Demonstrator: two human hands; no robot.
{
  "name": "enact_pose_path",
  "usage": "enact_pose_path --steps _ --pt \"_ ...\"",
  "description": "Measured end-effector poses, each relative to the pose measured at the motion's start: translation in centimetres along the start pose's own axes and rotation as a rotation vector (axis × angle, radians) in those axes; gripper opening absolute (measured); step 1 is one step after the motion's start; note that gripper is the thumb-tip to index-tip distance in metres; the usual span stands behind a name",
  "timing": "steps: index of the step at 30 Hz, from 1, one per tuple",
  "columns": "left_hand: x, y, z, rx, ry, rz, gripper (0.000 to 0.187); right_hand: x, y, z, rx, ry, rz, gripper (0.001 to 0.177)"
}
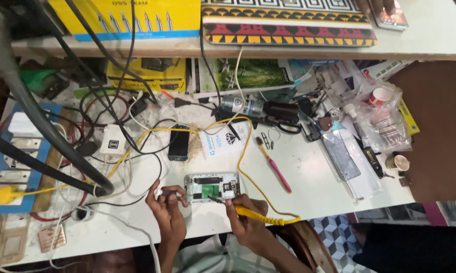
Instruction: The person uses a soldering iron and solder to work on a disassembled mobile phone's circuit board. They repeatedly apply solder to various points on the board while holding the device steady.
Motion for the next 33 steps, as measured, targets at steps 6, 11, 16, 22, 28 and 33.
enact_pose_path --steps 6,11,16,22,28,33 --pt "0.3 -0.5 0.2 0.027 -0.018 0.020 0.044 0.6 0.3 -1.0 -0.192 -0.145 -0.102 0.016" --pt "0.2 0.2 0.8 0.081 -0.042 -0.029 0.046 -3.1 1.6 0.0 -0.072 0.438 0.422 0.016" --pt "-0.5 0.5 2.0 0.196 -0.015 -0.036 0.043 -3.4 1.8 -0.2 -0.042 0.440 0.531 0.021" --pt "-0.4 0.1 2.5 0.295 0.176 -0.047 0.038 -3.8 1.1 0.2 -0.113 0.429 0.517 0.020" --pt "-0.7 -0.2 2.6 0.273 0.268 -0.023 0.036 -3.6 1.2 -0.2 -0.125 0.443 0.468 0.017" --pt "-0.3 0.0 2.7 0.303 0.305 -0.009 0.036 -4.5 0.7 0.3 -0.101 0.419 0.538 0.017"
Point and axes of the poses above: each hand's wrist, its own y-axis towards the middle knuckle, its own z-axis out of the palm, x = y × z, the point moved 7 cm from there along y, towards the middle knuckle, and after that the axes turned 11 degrees about -y, right-handed, at the moved point
